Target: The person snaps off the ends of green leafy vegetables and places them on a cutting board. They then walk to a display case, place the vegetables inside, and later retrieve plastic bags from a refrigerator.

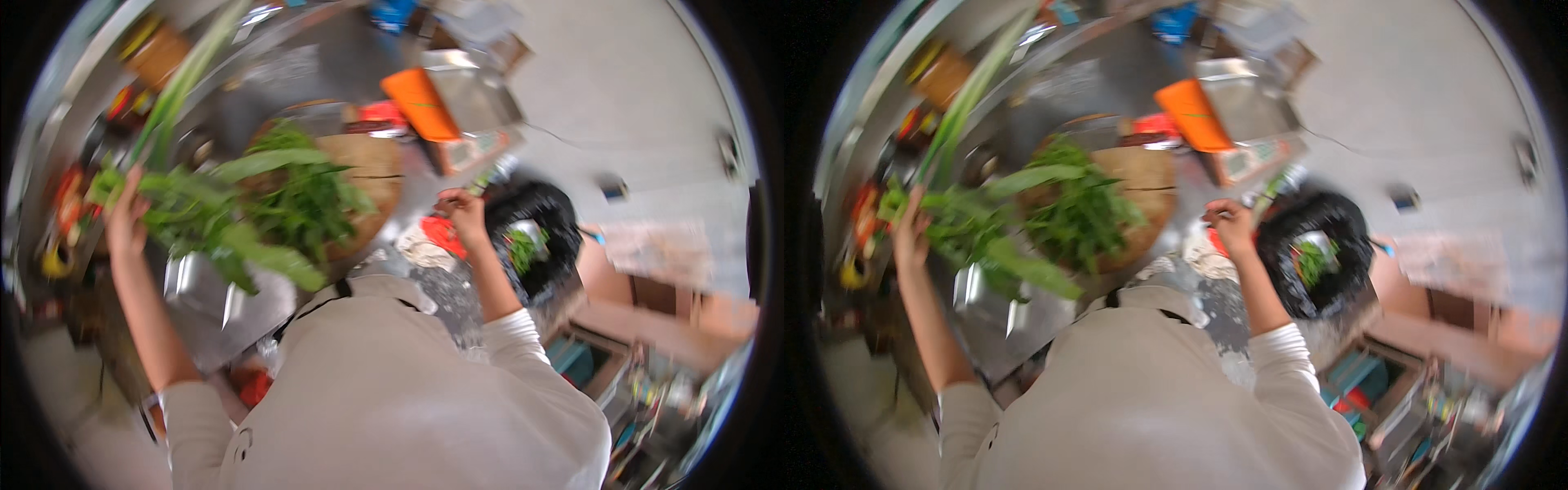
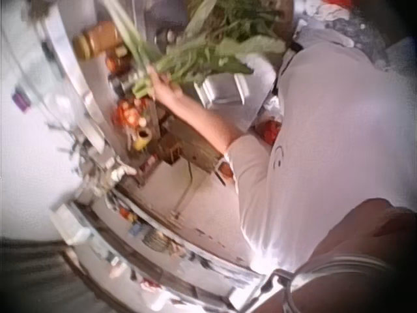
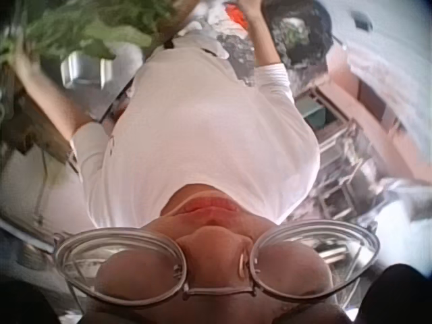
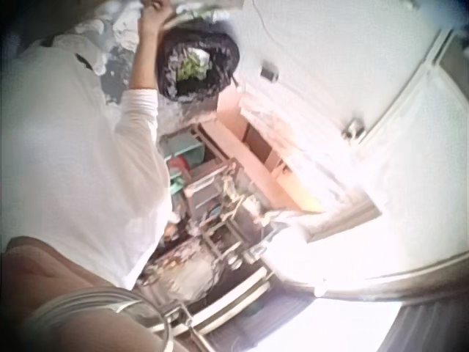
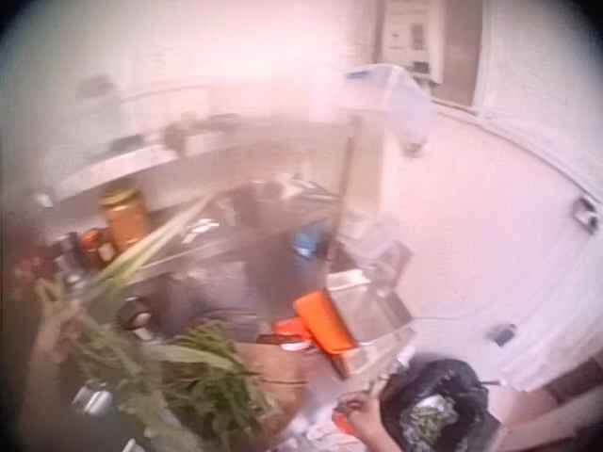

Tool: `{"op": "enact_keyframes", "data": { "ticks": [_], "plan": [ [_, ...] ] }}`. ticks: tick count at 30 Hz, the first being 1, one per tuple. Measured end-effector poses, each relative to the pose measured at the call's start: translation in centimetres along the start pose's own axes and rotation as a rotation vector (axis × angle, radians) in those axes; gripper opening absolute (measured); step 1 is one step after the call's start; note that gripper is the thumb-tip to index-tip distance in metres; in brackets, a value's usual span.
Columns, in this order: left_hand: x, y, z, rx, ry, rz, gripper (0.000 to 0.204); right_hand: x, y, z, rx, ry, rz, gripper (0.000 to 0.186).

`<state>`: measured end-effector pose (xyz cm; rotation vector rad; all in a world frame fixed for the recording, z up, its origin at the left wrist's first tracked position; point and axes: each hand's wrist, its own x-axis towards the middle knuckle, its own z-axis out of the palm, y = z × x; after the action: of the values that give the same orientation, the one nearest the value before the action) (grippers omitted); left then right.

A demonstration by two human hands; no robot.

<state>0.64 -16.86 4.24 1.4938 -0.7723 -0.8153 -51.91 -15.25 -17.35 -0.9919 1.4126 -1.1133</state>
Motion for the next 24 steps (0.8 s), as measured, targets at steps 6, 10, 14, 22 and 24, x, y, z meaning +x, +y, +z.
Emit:
{"op": "enact_keyframes", "data": {
  "ticks": [6,10,14,22,24],
  "plan": [
    [1.8,-1.7,-1.3,0.017,0.027,-0.022,0.029,-0.2,10.4,-20.7,-0.255,0.695,-0.051,0.017],
    [0.6,-1.7,1.4,0.018,-0.104,-0.048,0.023,1.7,9.1,-31.5,-0.797,0.748,0.306,0.046],
    [-3.4,0.0,6.9,-0.037,-0.171,0.061,0.014,3.3,-2.6,-20.3,-0.6,0.484,0.14,0.024],
    [-5.9,1.4,10.5,-0.158,-0.552,0.083,0.017,2.5,-19.3,11.1,-0.03,-0.733,-0.628,0.033],
    [-6.3,1.7,10.9,-0.187,-0.541,0.077,0.018,2.4,-20.4,15.9,-0.082,-1.014,-0.479,0.04]
  ]
}}
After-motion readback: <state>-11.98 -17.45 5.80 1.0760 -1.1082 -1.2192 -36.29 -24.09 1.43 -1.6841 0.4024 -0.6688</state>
